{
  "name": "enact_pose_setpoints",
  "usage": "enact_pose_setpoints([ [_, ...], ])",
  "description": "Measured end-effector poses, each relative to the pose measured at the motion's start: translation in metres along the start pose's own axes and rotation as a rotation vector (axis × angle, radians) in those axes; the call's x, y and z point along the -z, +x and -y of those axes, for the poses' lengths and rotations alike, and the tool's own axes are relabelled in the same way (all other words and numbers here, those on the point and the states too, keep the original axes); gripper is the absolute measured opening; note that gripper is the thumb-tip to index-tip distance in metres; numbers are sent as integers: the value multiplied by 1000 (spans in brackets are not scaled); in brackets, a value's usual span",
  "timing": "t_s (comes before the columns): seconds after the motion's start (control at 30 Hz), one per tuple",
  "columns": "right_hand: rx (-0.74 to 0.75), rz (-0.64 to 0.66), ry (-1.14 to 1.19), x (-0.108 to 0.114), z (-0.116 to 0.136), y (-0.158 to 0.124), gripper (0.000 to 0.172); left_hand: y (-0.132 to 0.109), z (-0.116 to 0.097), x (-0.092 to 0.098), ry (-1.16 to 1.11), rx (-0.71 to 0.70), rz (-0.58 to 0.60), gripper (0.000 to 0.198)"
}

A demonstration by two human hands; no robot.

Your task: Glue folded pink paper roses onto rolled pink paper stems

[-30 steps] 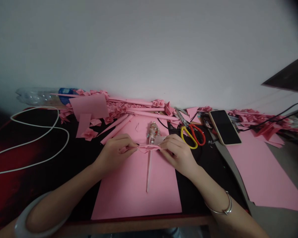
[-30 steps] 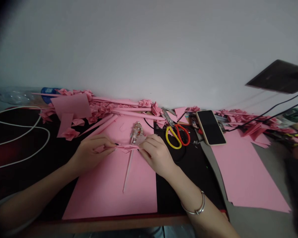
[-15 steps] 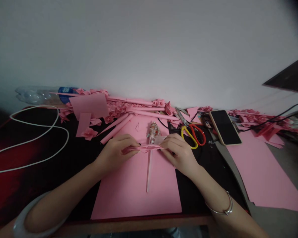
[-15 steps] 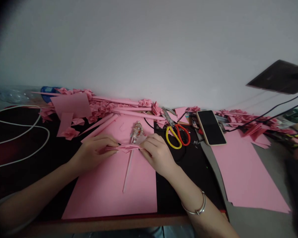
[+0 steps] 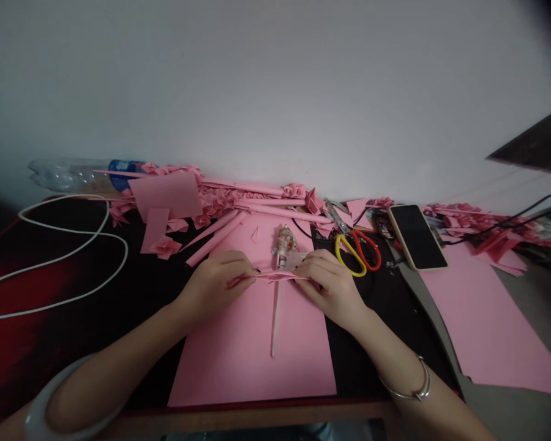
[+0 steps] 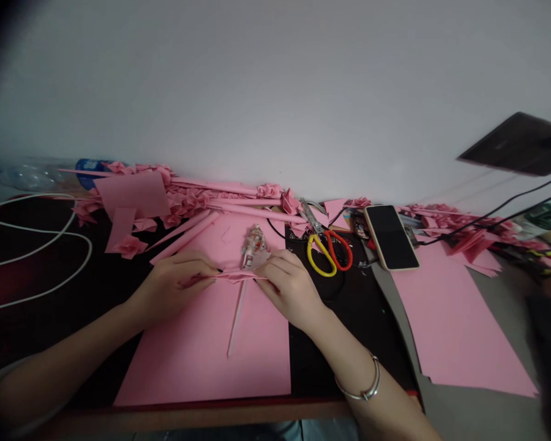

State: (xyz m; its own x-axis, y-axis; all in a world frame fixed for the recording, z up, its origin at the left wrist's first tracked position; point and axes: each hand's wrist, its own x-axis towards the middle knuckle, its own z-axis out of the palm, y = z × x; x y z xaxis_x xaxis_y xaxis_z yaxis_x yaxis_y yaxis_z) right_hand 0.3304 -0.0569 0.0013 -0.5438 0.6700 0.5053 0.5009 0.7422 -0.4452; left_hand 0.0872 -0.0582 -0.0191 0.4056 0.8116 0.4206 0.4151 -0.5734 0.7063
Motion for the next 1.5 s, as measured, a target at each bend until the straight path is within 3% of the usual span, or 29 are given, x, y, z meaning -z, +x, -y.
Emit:
enact_pose_setpoints([
  [0.33, -19, -13, 9, -1, 0, 0, 7, -1, 1, 0, 30, 7, 27, 14],
  [0.43, -45, -61, 2, 0, 0, 1, 7, 0, 1, 0, 26, 42, -19, 11],
  [0.57, -51, -143, -19, 1, -2, 2, 9, -1, 3, -1, -6, 147, -89, 37],
  [0.67, -46, -164, -39, 3, -4, 2, 11, -1, 4, -2, -76, 221, -105, 43],
  [0.9, -57, -167, -48, 3, -6, 1, 11, 4, 3, 4, -246, 304, -178, 28],
  [1.03, -50, -157, -48, 4, -4, 1, 11, 7, 0, 8, -304, 379, -303, 14],
  [1.17, -39, -164, -41, 4, -4, 1, 10, 10, 1, 11, -334, 446, -417, 15],
  [1.33, -56, -181, -45, 4, -7, 1, 9, 10, 3, 18, -220, 452, -449, 25],
  [1.5, -123, -294, -79, 4, -10, 0, 11, 12, 16, 30, 177, 333, -449, 28],
])
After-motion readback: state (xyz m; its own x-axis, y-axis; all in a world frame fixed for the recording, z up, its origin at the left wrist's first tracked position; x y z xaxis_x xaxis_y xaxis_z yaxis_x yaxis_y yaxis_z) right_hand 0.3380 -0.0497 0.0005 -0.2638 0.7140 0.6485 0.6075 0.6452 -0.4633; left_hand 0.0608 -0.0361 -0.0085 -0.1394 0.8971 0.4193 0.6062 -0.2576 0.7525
